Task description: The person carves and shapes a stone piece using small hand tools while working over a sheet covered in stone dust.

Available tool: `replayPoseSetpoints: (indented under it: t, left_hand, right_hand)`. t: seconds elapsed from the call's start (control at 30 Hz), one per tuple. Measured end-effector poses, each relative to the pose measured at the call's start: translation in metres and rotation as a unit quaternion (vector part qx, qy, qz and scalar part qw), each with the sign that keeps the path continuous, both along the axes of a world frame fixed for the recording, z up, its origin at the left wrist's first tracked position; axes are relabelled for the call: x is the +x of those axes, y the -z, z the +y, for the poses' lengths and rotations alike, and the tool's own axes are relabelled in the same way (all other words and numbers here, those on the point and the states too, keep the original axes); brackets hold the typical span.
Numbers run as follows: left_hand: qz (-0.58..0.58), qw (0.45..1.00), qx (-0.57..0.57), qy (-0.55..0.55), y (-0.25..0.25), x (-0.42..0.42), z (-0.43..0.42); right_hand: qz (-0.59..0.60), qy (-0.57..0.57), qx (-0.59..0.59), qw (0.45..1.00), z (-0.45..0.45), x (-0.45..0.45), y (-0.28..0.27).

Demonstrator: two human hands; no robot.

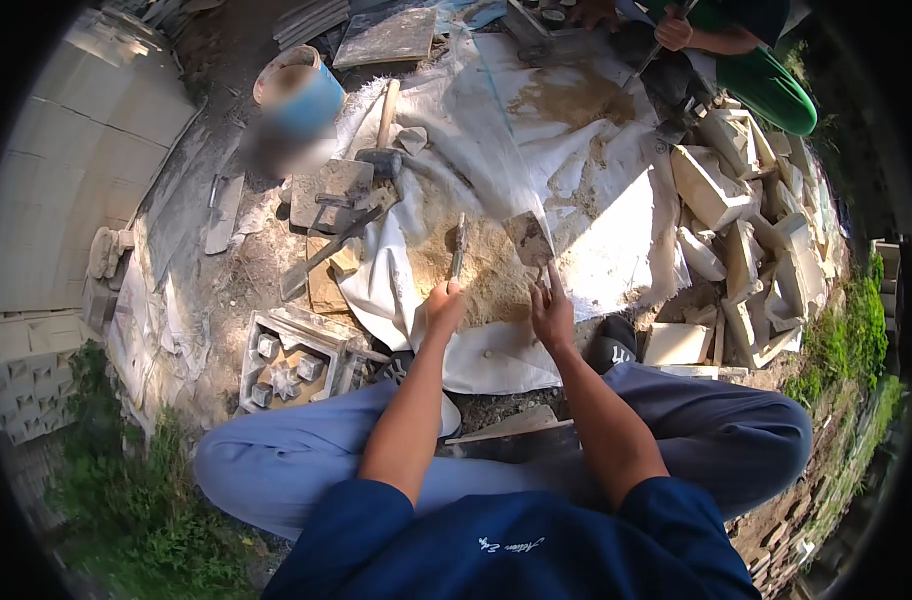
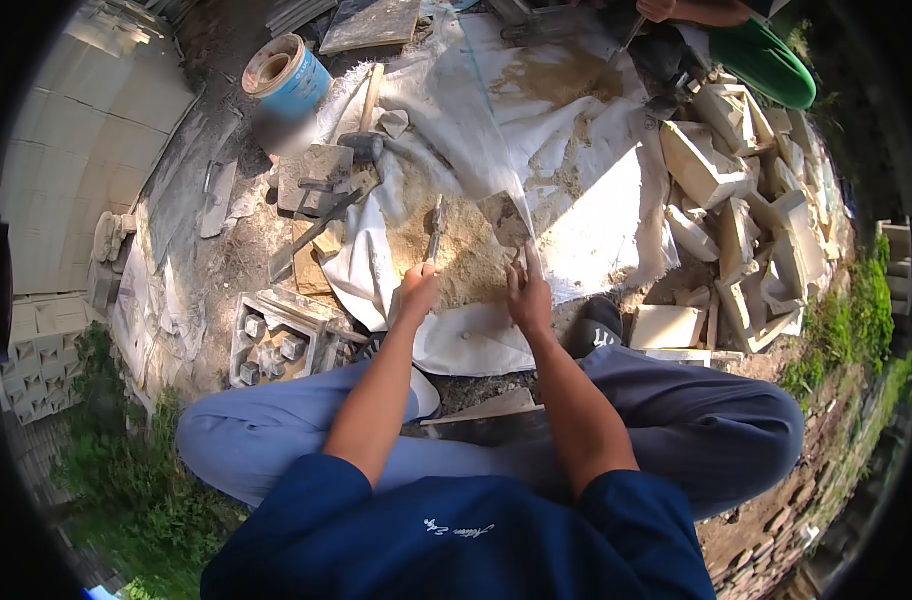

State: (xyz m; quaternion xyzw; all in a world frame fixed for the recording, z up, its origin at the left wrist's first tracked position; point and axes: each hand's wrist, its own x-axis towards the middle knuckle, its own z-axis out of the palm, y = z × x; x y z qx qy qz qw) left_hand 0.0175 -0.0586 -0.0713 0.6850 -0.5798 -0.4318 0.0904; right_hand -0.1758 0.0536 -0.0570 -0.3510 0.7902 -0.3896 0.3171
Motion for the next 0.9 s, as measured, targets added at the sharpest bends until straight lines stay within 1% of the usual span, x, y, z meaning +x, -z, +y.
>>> replayPoseSetpoints:
  t: [0.03,0.07,0.1,0.13,0.17,0.2,0.23,0.3,0.33,0.4,0.43,0.47,0.5,0.53,0.57,0.6,0.63,0.67,0.7,0.73,0.77,0.8,0.83,0.87,0.9]
  left_hand:
    - [0.045,0.997,0.064,0.011,-0.002,0.010,-0.001]
    - [0.082,0.991,0.103,0.023,-0.008,0.015,-0.002]
    - [0.116,0.982,0.143,0.034,-0.014,0.019,-0.002]
    - [0.120,0.982,0.140,0.028,-0.018,0.023,0.000]
    - [0.178,0.973,0.146,0.011,-0.023,0.025,0.003]
    - [0.236,0.960,0.151,-0.005,-0.025,0.027,0.007]
    - [0.240,0.960,0.146,-0.009,-0.018,0.030,0.011]
    - [0.274,0.944,0.183,-0.008,-0.009,0.030,0.018]
    - [0.280,0.943,0.180,-0.012,-0.007,0.028,0.021]
    - [0.299,0.934,0.192,-0.038,-0.005,0.024,0.028]
    - [0.304,0.932,0.191,-0.042,-0.009,0.022,0.029]
    - [0.337,0.919,0.200,-0.047,-0.013,0.021,0.031]
    - [0.369,0.904,0.208,-0.053,-0.018,0.021,0.033]
    - [0.372,0.903,0.207,-0.060,-0.020,0.021,0.035]
    - [0.368,0.911,0.184,-0.021,-0.023,0.021,0.037]
    - [0.363,0.918,0.161,0.019,-0.025,0.022,0.038]
    - [0.347,0.927,0.136,0.042,-0.022,0.024,0.038]
    - [0.348,0.927,0.134,0.036,-0.020,0.028,0.037]
    - [0.299,0.940,0.154,0.058,-0.033,0.033,0.033]
    - [0.248,0.949,0.175,0.082,-0.033,0.038,0.030]
    - [0.212,0.969,0.094,0.086,-0.025,0.044,0.025]
    - [0.152,0.980,-0.106,0.074,-0.013,0.048,0.022]
    - [0.073,0.987,-0.140,0.008,-0.028,0.047,0.017]
    - [-0.007,0.983,-0.174,-0.058,-0.043,0.046,0.012]
    - [-0.008,0.983,-0.175,-0.057,-0.043,0.047,0.013]
  right_hand:
    - [-0.046,0.014,-0.008,0.999,-0.016,0.000,-0.013]
    - [-0.045,0.007,-0.008,0.999,-0.029,-0.002,-0.015]
    - [-0.009,-0.020,-0.003,1.000,-0.042,-0.005,-0.017]
    - [0.028,-0.047,0.001,0.999,-0.052,-0.010,-0.014]
    - [0.068,-0.047,0.015,0.996,-0.060,-0.013,-0.012]
    - [0.071,-0.053,0.012,0.996,-0.062,-0.012,-0.016]
    - [0.098,-0.049,0.018,0.994,-0.064,-0.011,-0.023]
    - [0.153,-0.040,0.030,0.987,-0.067,-0.008,-0.035]
    - [0.158,-0.045,0.027,0.986,-0.066,-0.002,-0.039]
    - [0.344,-0.022,-0.017,0.939,-0.059,0.024,-0.041]
    - [0.332,-0.017,-0.036,0.942,-0.058,0.036,-0.035]
    - [0.281,-0.032,-0.003,0.959,-0.059,0.049,-0.029]
    - [0.195,-0.037,0.089,0.976,-0.064,0.059,-0.024]
    - [0.106,-0.042,0.180,0.977,-0.068,0.065,-0.011]
    - [0.108,-0.049,0.181,0.976,-0.070,0.067,0.000]
    - [-0.048,-0.059,0.187,0.979,-0.071,0.067,0.022]
    - [-0.202,-0.068,0.191,0.958,-0.073,0.066,0.027]
    - [-0.201,-0.075,0.192,0.958,-0.072,0.063,0.031]
    - [-0.267,-0.063,0.184,0.944,-0.069,0.059,0.025]
    - [-0.332,-0.050,0.175,0.926,-0.066,0.059,0.018]
    - [-0.372,0.003,0.175,0.911,-0.065,0.062,0.011]
    - [-0.372,0.000,0.178,0.911,-0.062,0.061,0.011]
    - [-0.366,0.006,0.158,0.917,-0.058,0.057,0.012]
    - [-0.359,0.013,0.137,0.923,-0.055,0.053,0.013]
    - [-0.319,0.024,0.128,0.939,-0.053,0.054,0.010]
